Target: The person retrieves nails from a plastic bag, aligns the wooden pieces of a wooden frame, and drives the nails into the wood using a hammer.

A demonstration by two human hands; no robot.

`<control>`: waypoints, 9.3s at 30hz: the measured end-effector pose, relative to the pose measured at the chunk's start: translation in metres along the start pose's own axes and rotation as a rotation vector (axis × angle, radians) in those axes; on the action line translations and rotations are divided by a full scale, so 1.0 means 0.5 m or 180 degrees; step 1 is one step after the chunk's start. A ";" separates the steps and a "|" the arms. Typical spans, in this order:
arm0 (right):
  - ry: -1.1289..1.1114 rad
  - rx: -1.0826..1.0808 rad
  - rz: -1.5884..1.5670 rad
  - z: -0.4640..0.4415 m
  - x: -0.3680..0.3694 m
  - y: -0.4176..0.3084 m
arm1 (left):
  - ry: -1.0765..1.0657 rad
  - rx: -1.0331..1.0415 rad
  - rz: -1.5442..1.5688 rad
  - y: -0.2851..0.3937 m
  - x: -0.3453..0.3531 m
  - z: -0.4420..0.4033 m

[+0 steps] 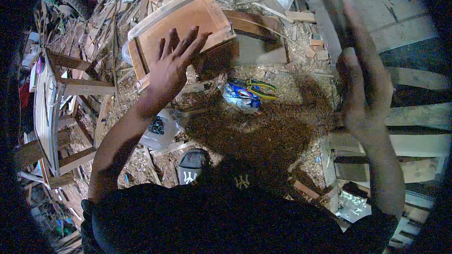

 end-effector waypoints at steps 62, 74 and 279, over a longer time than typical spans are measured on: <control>-0.1464 -0.0941 0.1026 0.048 0.092 0.067 | 0.0047 0.0101 0.0129 -0.010 -0.002 -0.010; -0.1825 -0.0078 0.1032 0.045 0.092 0.082 | 0.0079 0.0041 0.0080 -0.008 0.001 -0.009; -0.2476 0.1337 -0.0737 -0.146 0.061 0.321 | -0.0104 -0.0028 0.0177 0.005 0.003 -0.025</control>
Point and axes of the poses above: each hand's wrist, its own z-axis away from the middle knuckle, its own x-axis out of the palm, y = z × x, the point moved 7 cm from there along -z, towards the middle knuckle, and after that the axes turned 2 degrees about x, right-handed, at the moved point
